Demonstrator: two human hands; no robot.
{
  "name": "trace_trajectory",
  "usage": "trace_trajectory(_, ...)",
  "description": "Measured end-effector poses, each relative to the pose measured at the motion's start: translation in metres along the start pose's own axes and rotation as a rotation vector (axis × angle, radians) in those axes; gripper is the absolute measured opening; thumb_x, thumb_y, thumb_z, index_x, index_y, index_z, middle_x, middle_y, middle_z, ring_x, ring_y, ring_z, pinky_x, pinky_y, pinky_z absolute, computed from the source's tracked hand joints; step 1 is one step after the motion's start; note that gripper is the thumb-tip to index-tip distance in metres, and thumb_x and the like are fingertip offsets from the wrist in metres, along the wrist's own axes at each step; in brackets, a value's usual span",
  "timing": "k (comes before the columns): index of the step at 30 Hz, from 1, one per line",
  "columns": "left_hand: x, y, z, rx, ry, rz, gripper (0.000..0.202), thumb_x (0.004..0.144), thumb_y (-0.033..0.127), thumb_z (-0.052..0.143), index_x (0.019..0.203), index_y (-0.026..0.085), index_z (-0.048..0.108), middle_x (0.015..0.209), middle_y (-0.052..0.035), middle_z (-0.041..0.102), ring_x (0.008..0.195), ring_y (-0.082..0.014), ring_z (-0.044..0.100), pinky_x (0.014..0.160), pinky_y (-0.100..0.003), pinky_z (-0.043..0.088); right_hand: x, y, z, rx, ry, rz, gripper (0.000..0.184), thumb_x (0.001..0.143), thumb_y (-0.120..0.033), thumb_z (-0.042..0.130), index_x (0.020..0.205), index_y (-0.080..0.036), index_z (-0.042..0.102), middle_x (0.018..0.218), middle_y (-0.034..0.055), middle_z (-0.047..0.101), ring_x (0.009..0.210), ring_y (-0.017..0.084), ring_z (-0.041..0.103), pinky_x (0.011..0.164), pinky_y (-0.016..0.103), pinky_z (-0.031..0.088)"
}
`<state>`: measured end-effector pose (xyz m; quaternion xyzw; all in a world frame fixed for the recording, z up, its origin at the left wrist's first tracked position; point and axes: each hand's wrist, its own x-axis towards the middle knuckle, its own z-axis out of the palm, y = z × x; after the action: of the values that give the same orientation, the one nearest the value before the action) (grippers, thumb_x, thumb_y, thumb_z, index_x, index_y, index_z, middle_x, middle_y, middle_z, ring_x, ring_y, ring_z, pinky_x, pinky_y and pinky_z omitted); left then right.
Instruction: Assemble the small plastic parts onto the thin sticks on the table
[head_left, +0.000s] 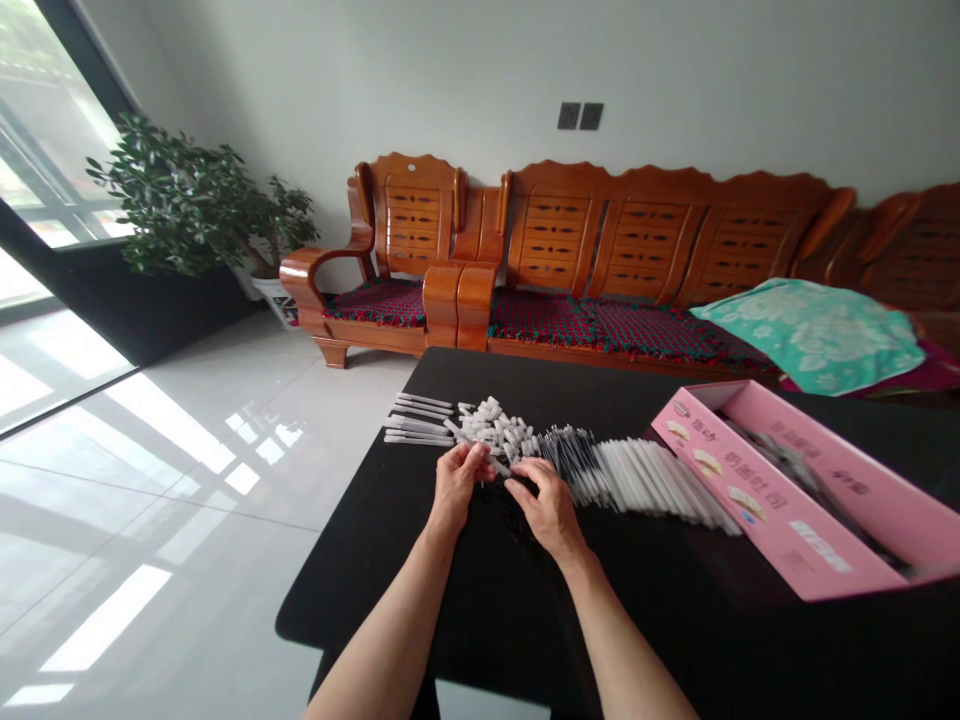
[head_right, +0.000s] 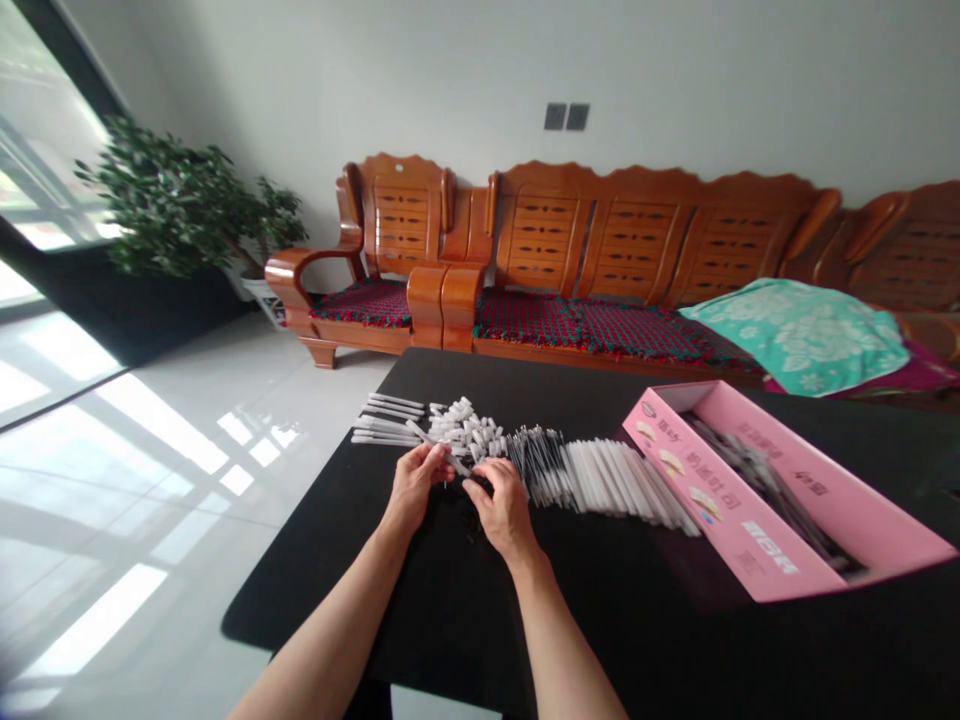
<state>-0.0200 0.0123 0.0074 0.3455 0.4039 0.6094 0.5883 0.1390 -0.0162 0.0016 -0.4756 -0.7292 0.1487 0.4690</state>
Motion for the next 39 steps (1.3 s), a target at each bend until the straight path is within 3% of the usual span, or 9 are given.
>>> trace_trajectory(3, 0.000, 0.001, 0.000, 0.008, -0.005, -0.001, 0.047, 0.064, 0.053, 0.083, 0.077, 0.010, 0.069, 0.058, -0.0031, 0.065, 0.049, -0.0115, 0.060, 0.052, -0.022, 0.052, 0.000, 0.000, 0.000, 0.013, -0.021, -0.032, 0.013, 0.092, -0.022, 0.054, 0.087, -0.021, 0.067, 0.093, 0.0087, 0.069, 0.101, 0.024, 0.063, 0.092, 0.040, 0.052)
trace_trajectory(7, 0.000, 0.001, 0.000, 0.005, -0.002, -0.002, 0.047, 0.064, 0.053, 0.083, 0.078, 0.009, 0.070, 0.058, -0.0031, 0.066, 0.049, -0.0116, 0.060, 0.052, -0.022, 0.052, 0.000, 0.000, 0.000, -0.007, 0.034, 0.014, 0.006, 0.087, -0.026, 0.064, 0.090, -0.021, 0.066, 0.098, 0.0089, 0.069, 0.105, 0.025, 0.062, 0.093, 0.041, 0.052)
trace_trajectory(12, 0.000, 0.000, 0.000, 0.013, -0.004, 0.000, 0.046, 0.065, 0.052, 0.083, 0.077, 0.010, 0.070, 0.058, -0.0031, 0.065, 0.049, -0.0114, 0.060, 0.052, -0.022, 0.052, 0.000, -0.001, 0.000, 0.018, -0.013, -0.028, 0.014, 0.093, -0.023, 0.054, 0.088, -0.022, 0.067, 0.094, 0.0079, 0.071, 0.106, 0.024, 0.062, 0.096, 0.041, 0.050)
trace_trajectory(16, -0.001, 0.000, 0.000, 0.012, -0.010, 0.000, 0.046, 0.065, 0.052, 0.083, 0.077, 0.010, 0.070, 0.059, -0.0030, 0.065, 0.050, -0.0114, 0.061, 0.053, -0.022, 0.053, 0.000, 0.000, 0.000, 0.002, 0.024, 0.030, 0.004, 0.085, -0.025, 0.066, 0.087, -0.021, 0.065, 0.097, 0.0089, 0.069, 0.106, 0.026, 0.062, 0.093, 0.041, 0.052)
trace_trajectory(19, -0.001, 0.001, 0.000, 0.010, -0.005, 0.002, 0.046, 0.065, 0.052, 0.083, 0.076, 0.010, 0.070, 0.058, -0.0030, 0.065, 0.049, -0.0113, 0.060, 0.053, -0.022, 0.052, 0.000, 0.000, 0.000, -0.006, -0.006, 0.029, 0.009, 0.090, -0.027, 0.061, 0.091, -0.021, 0.067, 0.097, 0.0092, 0.069, 0.105, 0.026, 0.062, 0.094, 0.042, 0.051)
trace_trajectory(22, -0.001, 0.001, 0.001, 0.012, -0.008, 0.003, 0.046, 0.065, 0.052, 0.083, 0.076, 0.010, 0.070, 0.058, -0.0029, 0.065, 0.049, -0.0113, 0.060, 0.052, -0.022, 0.052, 0.000, 0.000, 0.001, 0.015, -0.028, -0.004, 0.013, 0.092, -0.022, 0.055, 0.085, -0.021, 0.066, 0.091, 0.0083, 0.070, 0.105, 0.025, 0.062, 0.095, 0.040, 0.051)
trace_trajectory(25, -0.001, 0.000, 0.000, 0.014, -0.013, 0.000, 0.046, 0.065, 0.053, 0.082, 0.078, 0.010, 0.070, 0.058, -0.0030, 0.065, 0.049, -0.0114, 0.060, 0.052, -0.022, 0.052, 0.000, 0.001, 0.001, 0.021, 0.019, 0.008, 0.007, 0.086, -0.019, 0.062, 0.079, -0.022, 0.063, 0.090, 0.0079, 0.069, 0.104, 0.025, 0.062, 0.093, 0.039, 0.051)
trace_trajectory(34, 0.004, 0.000, -0.007, -0.011, 0.047, 0.038, 0.043, 0.067, 0.051, 0.082, 0.079, 0.011, 0.070, 0.059, -0.0013, 0.064, 0.052, -0.0120, 0.060, 0.054, -0.023, 0.051, 0.001, 0.001, -0.008, -0.002, 0.060, -0.008, 0.007, 0.081, -0.018, 0.066, 0.077, -0.022, 0.062, 0.090, 0.0073, 0.071, 0.103, 0.026, 0.062, 0.094, 0.043, 0.051)
trace_trajectory(39, 0.006, 0.003, -0.010, -0.034, 0.089, 0.048, 0.044, 0.065, 0.051, 0.083, 0.079, 0.011, 0.071, 0.059, -0.0005, 0.063, 0.052, -0.0116, 0.059, 0.054, -0.023, 0.051, 0.001, -0.001, -0.010, -0.005, 0.059, -0.037, 0.010, 0.088, -0.024, 0.060, 0.082, -0.022, 0.068, 0.091, 0.0081, 0.073, 0.103, 0.026, 0.063, 0.095, 0.044, 0.051)
